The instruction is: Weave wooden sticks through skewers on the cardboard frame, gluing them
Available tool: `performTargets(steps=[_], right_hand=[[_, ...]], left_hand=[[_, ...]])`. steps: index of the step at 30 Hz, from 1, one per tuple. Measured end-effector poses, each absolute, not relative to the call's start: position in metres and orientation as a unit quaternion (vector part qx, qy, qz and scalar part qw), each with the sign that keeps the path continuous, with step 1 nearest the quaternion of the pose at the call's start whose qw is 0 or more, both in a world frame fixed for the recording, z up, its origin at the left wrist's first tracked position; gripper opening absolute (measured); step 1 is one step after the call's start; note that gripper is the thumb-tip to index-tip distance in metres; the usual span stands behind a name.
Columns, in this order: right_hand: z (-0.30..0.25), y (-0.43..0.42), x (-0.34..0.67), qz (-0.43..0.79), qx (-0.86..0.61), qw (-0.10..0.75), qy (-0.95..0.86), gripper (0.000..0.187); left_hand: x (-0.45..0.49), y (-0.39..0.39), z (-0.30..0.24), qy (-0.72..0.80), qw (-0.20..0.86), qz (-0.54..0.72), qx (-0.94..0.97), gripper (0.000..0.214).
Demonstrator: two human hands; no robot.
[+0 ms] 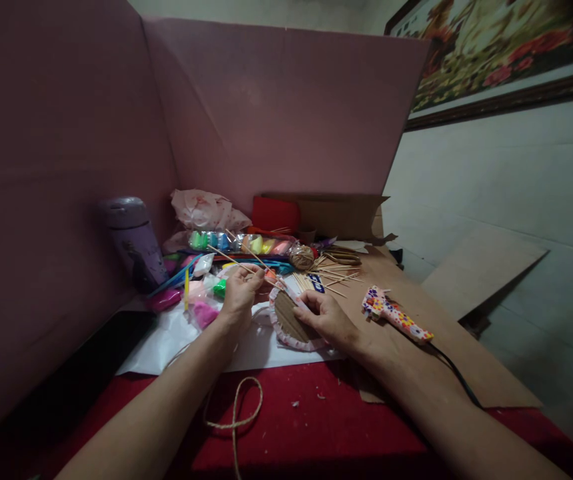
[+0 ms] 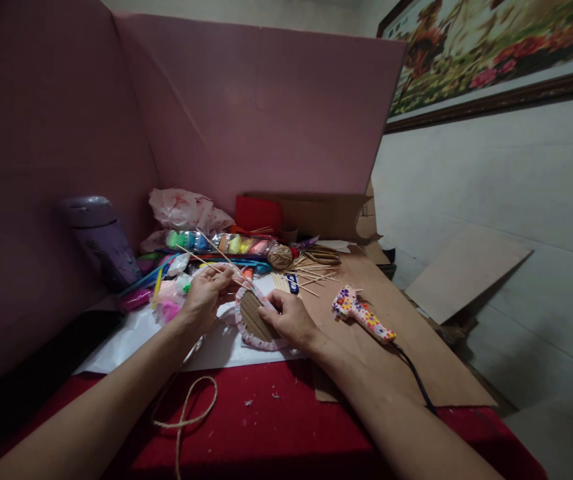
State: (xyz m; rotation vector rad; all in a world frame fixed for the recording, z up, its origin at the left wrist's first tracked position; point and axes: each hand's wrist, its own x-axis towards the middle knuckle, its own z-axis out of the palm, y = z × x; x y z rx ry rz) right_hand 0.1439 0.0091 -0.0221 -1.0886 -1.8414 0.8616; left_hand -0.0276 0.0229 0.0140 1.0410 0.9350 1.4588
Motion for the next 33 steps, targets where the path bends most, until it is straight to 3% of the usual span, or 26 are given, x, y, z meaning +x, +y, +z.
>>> performTargets(steps=[14,33], right_hand=[[0.008,0.010,0.123,0.489,-0.410,0.459,-0.618,0.011],[-0.004,0.012,0.113,0.477,-0.409,0.517,-0.581,0.024]], left_hand=[[-0.023,0.021,0.014,0.391,0.546,0.611,0.420,0.032],[-0.023,0.020,0.015,0.383,0.534,0.622,0.426,0.037]])
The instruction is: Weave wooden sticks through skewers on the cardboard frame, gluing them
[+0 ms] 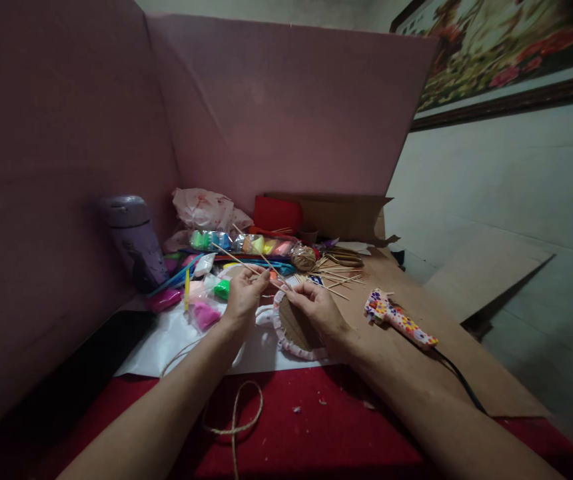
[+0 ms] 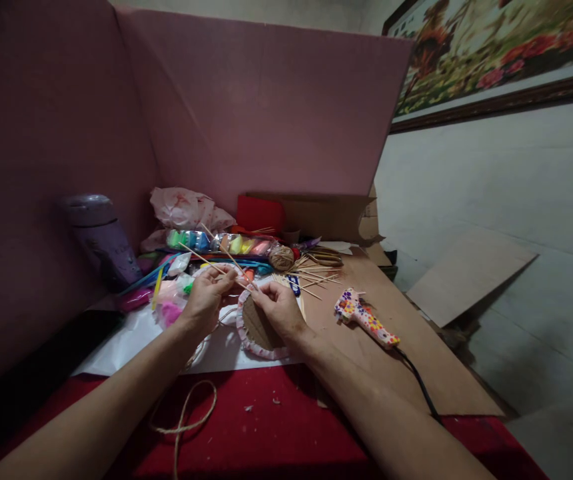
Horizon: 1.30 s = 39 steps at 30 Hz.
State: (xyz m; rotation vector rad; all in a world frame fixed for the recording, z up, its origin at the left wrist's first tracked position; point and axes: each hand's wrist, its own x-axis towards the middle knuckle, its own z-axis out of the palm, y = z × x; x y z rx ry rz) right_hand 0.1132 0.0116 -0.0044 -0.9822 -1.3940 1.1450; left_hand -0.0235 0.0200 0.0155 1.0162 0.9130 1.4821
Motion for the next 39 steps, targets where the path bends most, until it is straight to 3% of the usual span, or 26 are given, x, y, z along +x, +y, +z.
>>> performTargets(steps=[39], right_hand=[[-0.0043,0.0067,0.1153,0.494,-0.390,0.515,-0.582,0.026]], left_hand=[[-0.0234,0.0232,0.0089,0.368,0.568,0.595,0.433,0.030]])
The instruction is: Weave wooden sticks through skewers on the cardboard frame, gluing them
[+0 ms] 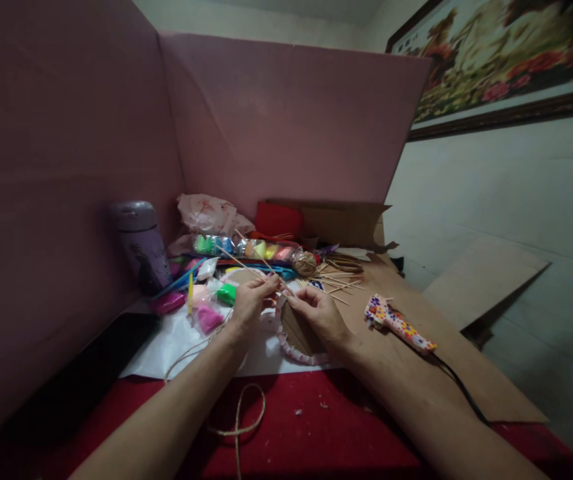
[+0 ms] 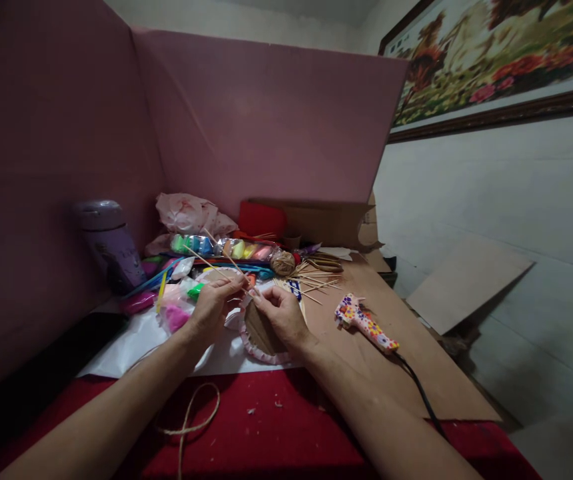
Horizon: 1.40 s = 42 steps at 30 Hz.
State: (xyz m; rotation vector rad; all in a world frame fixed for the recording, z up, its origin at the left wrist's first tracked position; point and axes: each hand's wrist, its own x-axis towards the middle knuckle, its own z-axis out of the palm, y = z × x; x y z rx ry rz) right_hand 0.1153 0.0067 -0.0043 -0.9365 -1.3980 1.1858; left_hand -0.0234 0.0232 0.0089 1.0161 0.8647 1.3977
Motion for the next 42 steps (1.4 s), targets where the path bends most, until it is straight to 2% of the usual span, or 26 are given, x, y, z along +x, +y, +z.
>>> performTargets(steps=[16,42], right_hand=[[-0.0006,0.0072,0.1153,0.449,-0.395,0.530,-0.601,0.020],[-0.0037,0.0072,0.1150,0.463,-0.401,0.526,-0.591,0.023]], left_hand=[[-0.0206,0.0209,0.0074,0.403,0.524,0.608,0.439,0.033],[-0.0194,0.0202,0.0062,0.403,0.516,0.614,0.441,0.030]])
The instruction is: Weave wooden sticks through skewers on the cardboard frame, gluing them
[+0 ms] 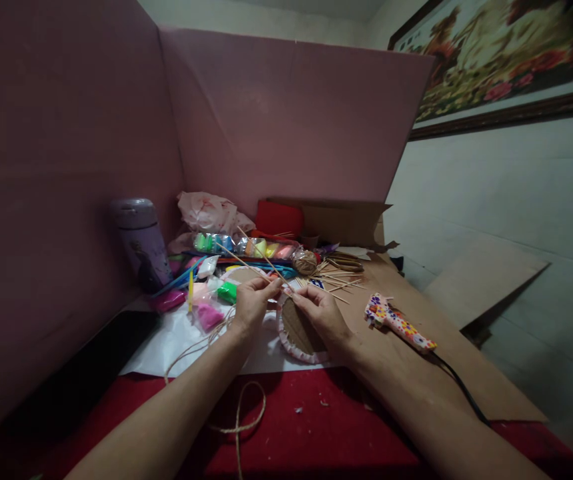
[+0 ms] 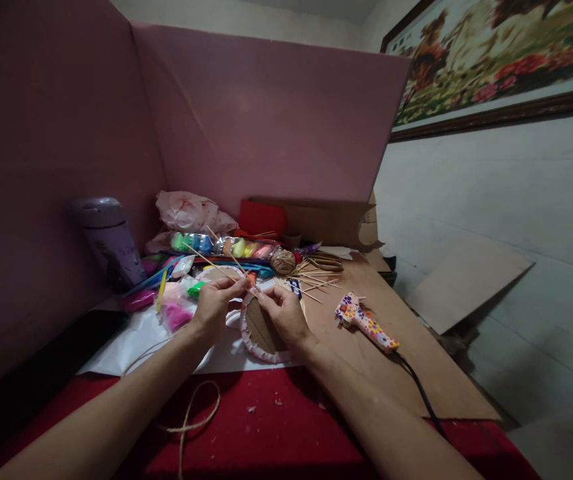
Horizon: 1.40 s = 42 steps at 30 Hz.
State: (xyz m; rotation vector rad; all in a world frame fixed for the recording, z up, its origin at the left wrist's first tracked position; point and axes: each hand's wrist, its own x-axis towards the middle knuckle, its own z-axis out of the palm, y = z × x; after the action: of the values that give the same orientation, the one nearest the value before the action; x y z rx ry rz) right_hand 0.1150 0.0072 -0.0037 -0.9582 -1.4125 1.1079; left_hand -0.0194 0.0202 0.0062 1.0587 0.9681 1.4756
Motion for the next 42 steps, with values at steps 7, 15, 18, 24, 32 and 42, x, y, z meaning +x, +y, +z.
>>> performTargets(steps=[7,15,18,24,32,42], right_hand=[[-0.0020,0.0054,0.1139,0.467,-0.406,0.528,-0.582,0.025],[-0.0032,0.0040,0.1143,0.485,-0.399,0.525,-0.575,0.025],[-0.0037,0.0044,0.1144,0.489,-0.396,0.525,-0.573,0.024],[-0.0034,0.0047,0.1148,0.485,-0.392,0.527,-0.577,0.024],[-0.0061,0.0062,0.1158,0.483,-0.384,0.528,-0.584,0.024],[-0.0081,0.0073,0.1164,0.480,-0.380,0.530,-0.587,0.025]], left_hand=[[-0.0192,0.0205,0.0055,0.413,0.513,0.612,0.438,0.031],[-0.0203,0.0239,0.0023,0.415,0.515,0.608,0.438,0.030],[-0.0202,0.0235,0.0020,0.412,0.518,0.608,0.439,0.031],[-0.0202,0.0226,0.0016,0.408,0.520,0.607,0.441,0.031],[-0.0182,0.0199,0.0038,0.409,0.525,0.606,0.436,0.038],[-0.0170,0.0158,0.0099,0.395,0.554,0.601,0.420,0.049]])
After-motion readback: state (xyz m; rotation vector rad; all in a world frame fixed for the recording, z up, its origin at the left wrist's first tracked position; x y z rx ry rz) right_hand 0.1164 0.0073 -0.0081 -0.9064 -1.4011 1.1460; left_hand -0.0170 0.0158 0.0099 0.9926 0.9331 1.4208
